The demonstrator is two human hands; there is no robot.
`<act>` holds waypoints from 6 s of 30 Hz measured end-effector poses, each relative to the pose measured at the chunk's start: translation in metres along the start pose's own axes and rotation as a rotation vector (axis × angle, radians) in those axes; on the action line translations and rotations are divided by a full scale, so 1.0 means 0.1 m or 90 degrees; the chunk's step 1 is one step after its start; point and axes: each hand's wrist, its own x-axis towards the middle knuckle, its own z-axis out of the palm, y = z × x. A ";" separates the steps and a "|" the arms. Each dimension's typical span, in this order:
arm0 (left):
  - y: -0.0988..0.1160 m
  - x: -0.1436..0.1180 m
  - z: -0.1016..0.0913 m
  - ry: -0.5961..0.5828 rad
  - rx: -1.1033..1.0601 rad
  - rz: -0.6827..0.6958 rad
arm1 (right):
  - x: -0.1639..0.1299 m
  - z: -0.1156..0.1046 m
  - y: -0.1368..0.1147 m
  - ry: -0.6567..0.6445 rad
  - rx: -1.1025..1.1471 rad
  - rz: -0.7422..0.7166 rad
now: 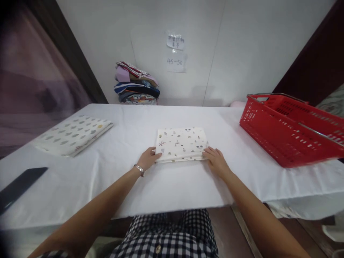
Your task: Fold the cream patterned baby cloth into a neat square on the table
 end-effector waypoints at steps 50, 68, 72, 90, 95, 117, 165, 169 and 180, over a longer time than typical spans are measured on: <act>0.18 -0.14 0.25 0.071 0.315 0.482 | 0.15 -0.10 -0.11 0.008 -0.054 -0.031; 0.19 -0.27 0.22 0.063 0.350 0.491 | -0.01 0.00 -0.11 0.006 -0.054 -0.003; 0.20 -0.32 0.24 0.068 0.397 0.487 | 0.00 -0.06 -0.23 -0.014 -0.069 0.025; 0.09 -0.34 0.25 -0.006 0.477 0.598 | 0.00 0.12 -0.33 -0.019 -0.047 -0.031; -0.08 -0.43 -0.01 0.012 0.468 0.567 | -0.14 0.10 -0.23 -0.018 -0.042 0.003; 0.19 0.18 -0.11 0.021 0.088 -0.019 | 0.35 -0.01 -0.30 -0.132 0.266 0.483; 0.24 0.15 0.26 -0.042 0.460 0.245 | 2.20 0.26 0.29 -0.533 0.342 0.233; 0.23 0.14 0.27 -0.032 0.451 0.252 | 2.36 0.25 0.16 -0.604 0.368 0.272; 0.25 0.14 0.23 -0.036 0.393 0.252 | 2.48 -0.02 -0.10 -0.626 0.232 0.302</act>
